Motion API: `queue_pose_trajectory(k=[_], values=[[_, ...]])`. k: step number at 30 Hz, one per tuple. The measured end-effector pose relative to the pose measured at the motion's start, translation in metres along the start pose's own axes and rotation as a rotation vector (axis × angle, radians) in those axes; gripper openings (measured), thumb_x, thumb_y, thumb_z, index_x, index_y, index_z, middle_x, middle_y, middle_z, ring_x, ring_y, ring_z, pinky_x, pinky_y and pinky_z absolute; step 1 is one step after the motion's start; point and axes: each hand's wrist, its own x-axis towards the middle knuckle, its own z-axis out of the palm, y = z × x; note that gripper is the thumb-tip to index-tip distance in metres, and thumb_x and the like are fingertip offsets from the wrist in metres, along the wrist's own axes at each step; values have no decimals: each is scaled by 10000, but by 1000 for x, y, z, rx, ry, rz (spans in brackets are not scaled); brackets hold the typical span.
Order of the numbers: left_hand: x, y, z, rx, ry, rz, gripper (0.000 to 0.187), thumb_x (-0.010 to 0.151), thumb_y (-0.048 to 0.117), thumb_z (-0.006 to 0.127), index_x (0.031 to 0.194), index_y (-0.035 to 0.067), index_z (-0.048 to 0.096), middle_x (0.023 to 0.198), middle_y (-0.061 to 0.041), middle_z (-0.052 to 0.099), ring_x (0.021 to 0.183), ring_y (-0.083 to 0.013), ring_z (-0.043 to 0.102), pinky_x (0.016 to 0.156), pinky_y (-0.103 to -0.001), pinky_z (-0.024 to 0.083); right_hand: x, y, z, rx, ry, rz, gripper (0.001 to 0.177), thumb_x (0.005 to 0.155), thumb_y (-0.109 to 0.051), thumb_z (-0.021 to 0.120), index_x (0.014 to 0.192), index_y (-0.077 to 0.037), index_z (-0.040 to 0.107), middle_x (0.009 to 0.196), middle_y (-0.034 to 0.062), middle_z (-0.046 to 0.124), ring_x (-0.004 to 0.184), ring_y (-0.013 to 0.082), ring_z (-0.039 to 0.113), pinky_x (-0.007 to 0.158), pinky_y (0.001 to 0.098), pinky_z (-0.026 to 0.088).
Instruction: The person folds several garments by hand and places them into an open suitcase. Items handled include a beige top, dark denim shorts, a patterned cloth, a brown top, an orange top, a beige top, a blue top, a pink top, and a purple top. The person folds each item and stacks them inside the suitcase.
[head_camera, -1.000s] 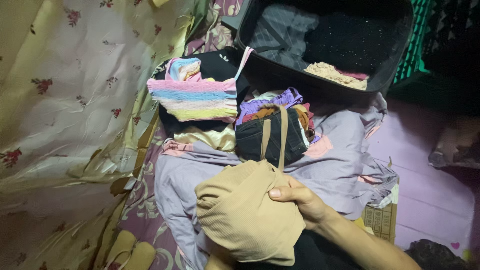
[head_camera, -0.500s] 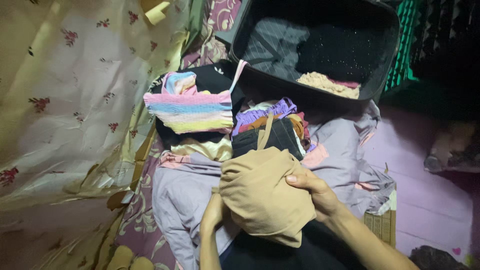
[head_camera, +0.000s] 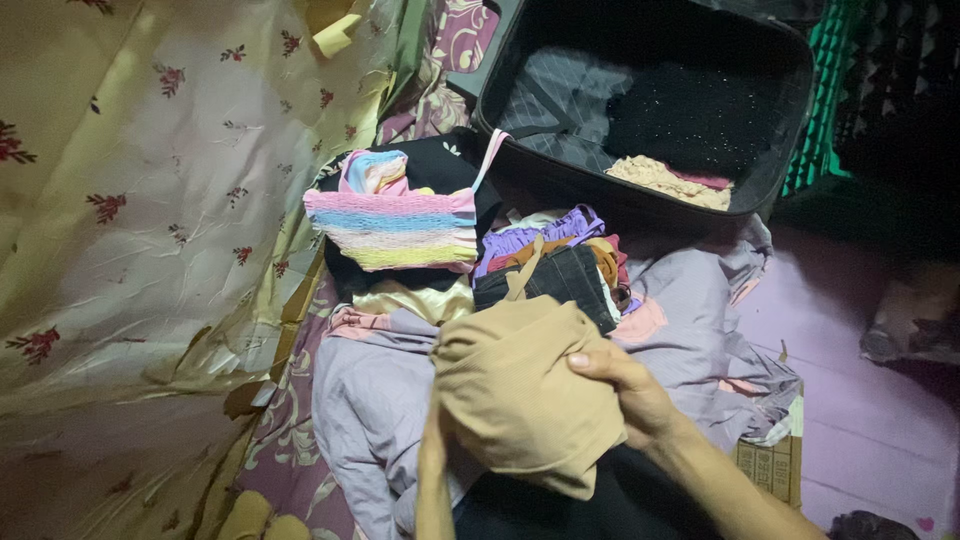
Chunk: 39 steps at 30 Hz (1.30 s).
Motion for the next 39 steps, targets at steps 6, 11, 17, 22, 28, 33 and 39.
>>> queue_pose_trajectory(k=[6,11,17,22,28,33,39], values=[[0,-18,-3,-271,-270,-184,578,969,345,498,1465,49,478,1350,-142,633,1201,-258,623,1019,-397,473,6,10,9,-23,-25,31,644,903,-156,637,1468,72,427,1360,223,623,1187,294,668,1020,430,537],[2,-37,-13,-365,-212,-145,626,980,423,506,1476,45,452,1393,-155,598,1244,-294,596,1056,-444,454,7,17,-5,-54,61,90,601,899,-178,653,1416,85,495,1275,211,675,1107,261,706,964,399,568],[5,-14,-29,-561,-101,67,696,992,518,516,1489,40,421,1445,-171,557,1296,-337,563,1100,-500,430,17,17,-25,-257,160,109,456,952,-179,682,1283,128,625,1101,186,736,924,226,729,820,367,585],[-5,-8,-22,-466,-185,104,755,898,428,667,1494,35,424,1478,-160,561,1338,-315,573,1118,-488,442,22,9,-28,-288,304,108,415,875,-181,660,1232,30,678,1081,116,770,913,176,754,819,324,597],[-1,-2,6,-84,-22,20,703,857,107,754,1485,-9,461,1438,-145,593,1294,-244,595,1092,-388,468,23,1,-40,-274,288,45,407,899,-181,674,1217,73,676,1062,147,763,882,193,746,800,341,590],[-9,17,33,-91,-34,55,680,870,64,715,1487,-23,445,1449,-144,582,1312,-250,576,1107,-393,446,22,2,-52,-138,294,39,443,890,-190,652,1248,71,653,1110,177,752,933,235,751,839,369,594],[-24,33,52,-90,-109,103,762,837,33,726,1515,-16,383,1461,-167,556,1340,-287,544,1126,-417,432,34,11,-68,96,210,8,475,952,-311,540,1310,-5,604,1256,138,725,1140,257,687,1009,415,510]])
